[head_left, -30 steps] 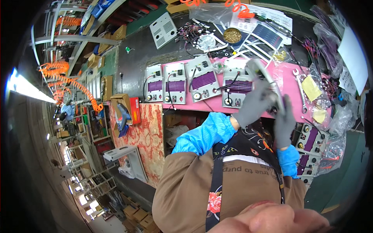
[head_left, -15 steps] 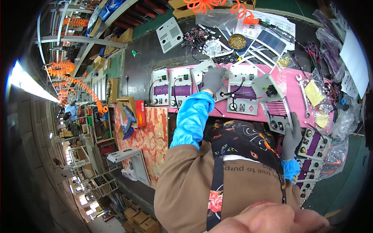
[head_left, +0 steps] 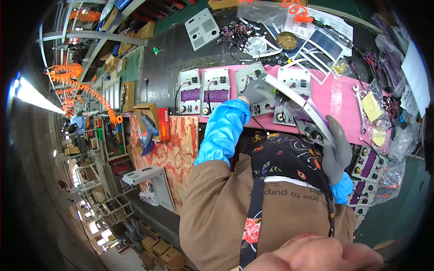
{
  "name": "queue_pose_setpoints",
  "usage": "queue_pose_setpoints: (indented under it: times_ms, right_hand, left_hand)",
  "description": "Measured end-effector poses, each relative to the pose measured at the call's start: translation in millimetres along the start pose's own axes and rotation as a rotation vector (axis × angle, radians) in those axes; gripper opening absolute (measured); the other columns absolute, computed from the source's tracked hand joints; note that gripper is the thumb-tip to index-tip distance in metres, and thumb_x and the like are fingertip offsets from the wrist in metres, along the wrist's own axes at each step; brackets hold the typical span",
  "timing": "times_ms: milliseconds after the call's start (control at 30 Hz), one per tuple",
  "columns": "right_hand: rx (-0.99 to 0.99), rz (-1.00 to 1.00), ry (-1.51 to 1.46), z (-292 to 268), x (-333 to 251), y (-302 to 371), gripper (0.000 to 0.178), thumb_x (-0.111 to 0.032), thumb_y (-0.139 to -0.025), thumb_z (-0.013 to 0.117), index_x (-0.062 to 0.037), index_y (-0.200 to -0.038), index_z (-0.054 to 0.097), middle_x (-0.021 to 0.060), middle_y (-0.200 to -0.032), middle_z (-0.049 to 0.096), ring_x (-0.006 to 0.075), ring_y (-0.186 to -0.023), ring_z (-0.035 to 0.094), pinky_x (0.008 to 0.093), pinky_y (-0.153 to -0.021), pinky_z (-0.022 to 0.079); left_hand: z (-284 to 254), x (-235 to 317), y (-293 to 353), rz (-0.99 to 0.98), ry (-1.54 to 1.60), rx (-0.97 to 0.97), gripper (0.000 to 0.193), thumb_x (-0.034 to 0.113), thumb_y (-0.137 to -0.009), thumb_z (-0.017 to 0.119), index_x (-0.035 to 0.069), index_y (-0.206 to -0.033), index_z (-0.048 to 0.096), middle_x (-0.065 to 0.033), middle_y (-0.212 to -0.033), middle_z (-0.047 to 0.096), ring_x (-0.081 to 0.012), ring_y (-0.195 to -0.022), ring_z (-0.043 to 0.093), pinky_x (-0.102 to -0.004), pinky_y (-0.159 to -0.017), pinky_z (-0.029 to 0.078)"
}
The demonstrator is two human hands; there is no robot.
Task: The person assembles purple and white electronic devices on a workbench. They use a wrench to tighten screws on the front panels of the devices and connect black cables to the units. The person handles multiple units sequentially, adjusting knobs and securing components.
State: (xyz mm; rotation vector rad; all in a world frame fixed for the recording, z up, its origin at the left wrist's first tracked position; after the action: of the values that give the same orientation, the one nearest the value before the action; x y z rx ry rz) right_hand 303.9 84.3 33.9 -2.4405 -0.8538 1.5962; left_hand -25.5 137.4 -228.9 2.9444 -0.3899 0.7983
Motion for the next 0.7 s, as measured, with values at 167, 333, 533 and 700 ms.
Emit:
queue_pose_setpoints:
  times_ms: [167,333,533,700]
  right_hand:
    - [-0.050,0.079,0.042,52,44,9,0.051,0.006,-0.085,0.052,0.0000,-0.136,0.053,0.0231,-0.130,0.060,0.0366,-0.114,0.064,0.0388,-0.095,0.050]
    - [0.212,0.442,-0.328,76,52,11,0.052,0.003,-0.089,0.054,0.0033,-0.141,0.050,0.0160,-0.135,0.060,0.0233,-0.120,0.060,0.0337,-0.099,0.048]
    - [0.695,0.441,-0.415,29,38,-7,0.050,0.002,-0.090,0.052,0.0067,-0.139,0.050,0.0128,-0.130,0.060,0.0151,-0.103,0.061,0.0286,-0.088,0.050]
    - [0.874,0.514,-0.413,-21,82,44,0.048,0.004,-0.091,0.047,0.0061,-0.139,0.050,0.0111,-0.125,0.062,0.0115,-0.099,0.060,0.0246,-0.082,0.050]
  left_hand:
    - [7,-2,-15,0.002,0.183,-0.021,0.029,0.021,-0.089,0.061,0.013,-0.115,0.067,-0.0114,-0.110,0.071,-0.0315,-0.099,0.067,-0.0390,-0.090,0.051]
    - [-21,14,-4,0.163,0.083,0.286,0.027,0.027,-0.089,0.062,0.005,-0.104,0.068,-0.0166,-0.097,0.071,-0.0340,-0.092,0.069,-0.0403,-0.083,0.054]
    - [-38,30,-5,-0.054,0.317,-0.147,0.031,0.033,-0.095,0.058,0.010,-0.114,0.066,-0.0155,-0.108,0.069,-0.0349,-0.100,0.067,-0.0421,-0.086,0.052]
    - [-47,26,5,-0.136,0.265,-0.030,0.033,0.030,-0.095,0.061,0.009,-0.120,0.067,-0.0133,-0.107,0.071,-0.0300,-0.100,0.068,-0.0383,-0.087,0.052]
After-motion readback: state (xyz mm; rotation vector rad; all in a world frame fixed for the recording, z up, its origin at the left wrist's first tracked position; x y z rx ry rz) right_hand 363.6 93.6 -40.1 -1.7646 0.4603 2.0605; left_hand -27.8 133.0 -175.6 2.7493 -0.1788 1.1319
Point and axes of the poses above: each hand's wrist, its own y-axis away from the middle knuckle, its own z-axis out of the palm, x = y × z, the point moved 5 cm from there along -y, towards the middle knuckle
